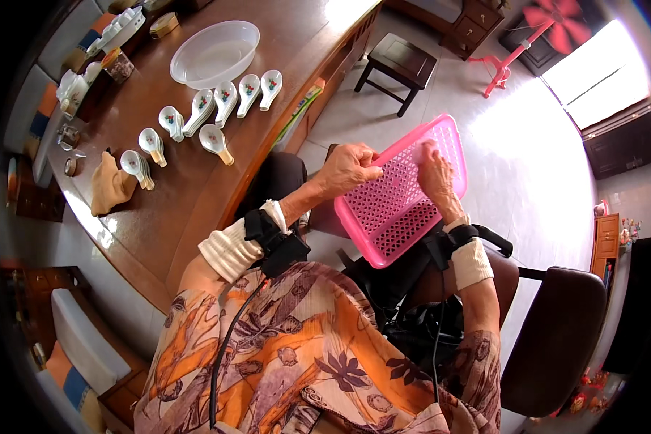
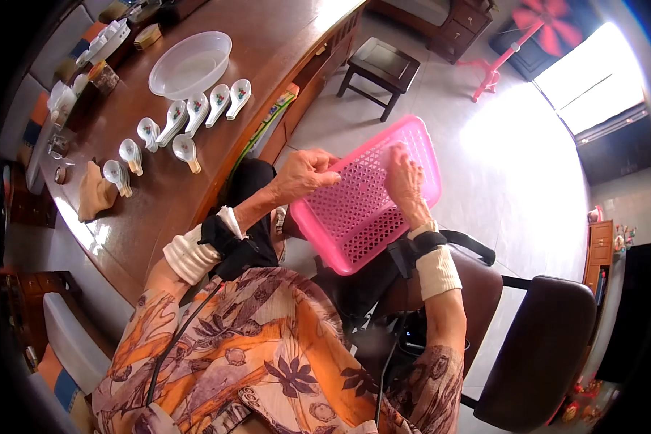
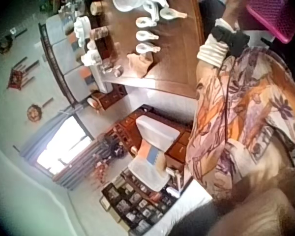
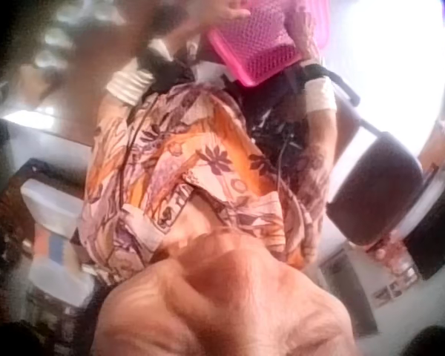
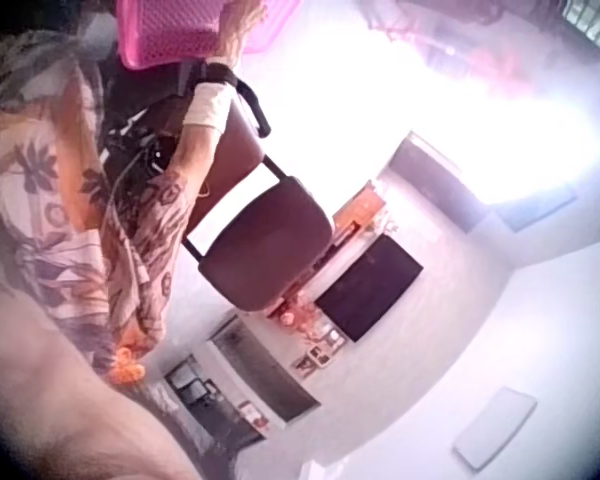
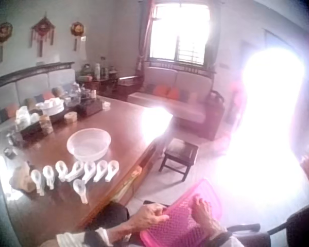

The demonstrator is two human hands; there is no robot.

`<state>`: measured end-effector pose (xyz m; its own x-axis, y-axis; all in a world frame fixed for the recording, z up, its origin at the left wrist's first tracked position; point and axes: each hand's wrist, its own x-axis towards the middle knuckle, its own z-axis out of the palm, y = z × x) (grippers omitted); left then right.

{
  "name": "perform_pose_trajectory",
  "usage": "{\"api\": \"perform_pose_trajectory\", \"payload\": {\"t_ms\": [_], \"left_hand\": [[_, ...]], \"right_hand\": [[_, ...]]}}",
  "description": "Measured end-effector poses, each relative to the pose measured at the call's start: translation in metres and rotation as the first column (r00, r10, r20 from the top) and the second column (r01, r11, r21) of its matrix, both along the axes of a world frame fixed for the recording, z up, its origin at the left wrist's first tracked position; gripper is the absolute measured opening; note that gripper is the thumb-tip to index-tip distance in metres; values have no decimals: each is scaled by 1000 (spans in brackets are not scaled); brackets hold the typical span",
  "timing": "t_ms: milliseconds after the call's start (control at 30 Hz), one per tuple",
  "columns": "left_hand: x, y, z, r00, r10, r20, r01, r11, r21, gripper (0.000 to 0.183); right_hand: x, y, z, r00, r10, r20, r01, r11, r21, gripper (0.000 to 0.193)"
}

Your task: Drying and organizing glasses and ceramic spoons using a cloth.

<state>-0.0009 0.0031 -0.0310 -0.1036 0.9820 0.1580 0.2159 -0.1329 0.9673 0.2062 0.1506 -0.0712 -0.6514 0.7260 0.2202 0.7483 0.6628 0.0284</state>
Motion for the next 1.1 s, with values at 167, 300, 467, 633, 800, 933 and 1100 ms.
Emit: {"api": "perform_pose_trajectory", "payload": {"t_ms": [167,300,467,633,800,933,1100], "left_hand": [[-1,-1,0,999,26,-38,-27,1000,-15,37],[4,6,-5,1000,21,-10,-20,1000,17,34],[-6,-1,-23,994,107,26,-108,993,47,32],[-9,-7,-28,977,144,160,-135,988,-68,34],[-32,-24,-57,899,425,106,-417,905,-87,30],[-28,-31,-110,714,64,697,-162,984,76,13],[-14,-46,-64,794,365,487,-292,930,-222,14]], "right_hand": [[29,-6,-6,990,-73,122,96,976,-198,21],[31,-36,-10,974,23,225,20,982,-189,15],[-11,-92,9,898,413,148,-242,749,-617,14],[-26,-100,40,961,198,-193,-244,279,-929,17],[-65,-100,104,865,-90,-493,-490,55,-870,28],[-112,-125,156,793,-79,-604,-606,-7,-795,41],[-201,-183,161,646,149,-749,-727,-178,-663,36]]}}
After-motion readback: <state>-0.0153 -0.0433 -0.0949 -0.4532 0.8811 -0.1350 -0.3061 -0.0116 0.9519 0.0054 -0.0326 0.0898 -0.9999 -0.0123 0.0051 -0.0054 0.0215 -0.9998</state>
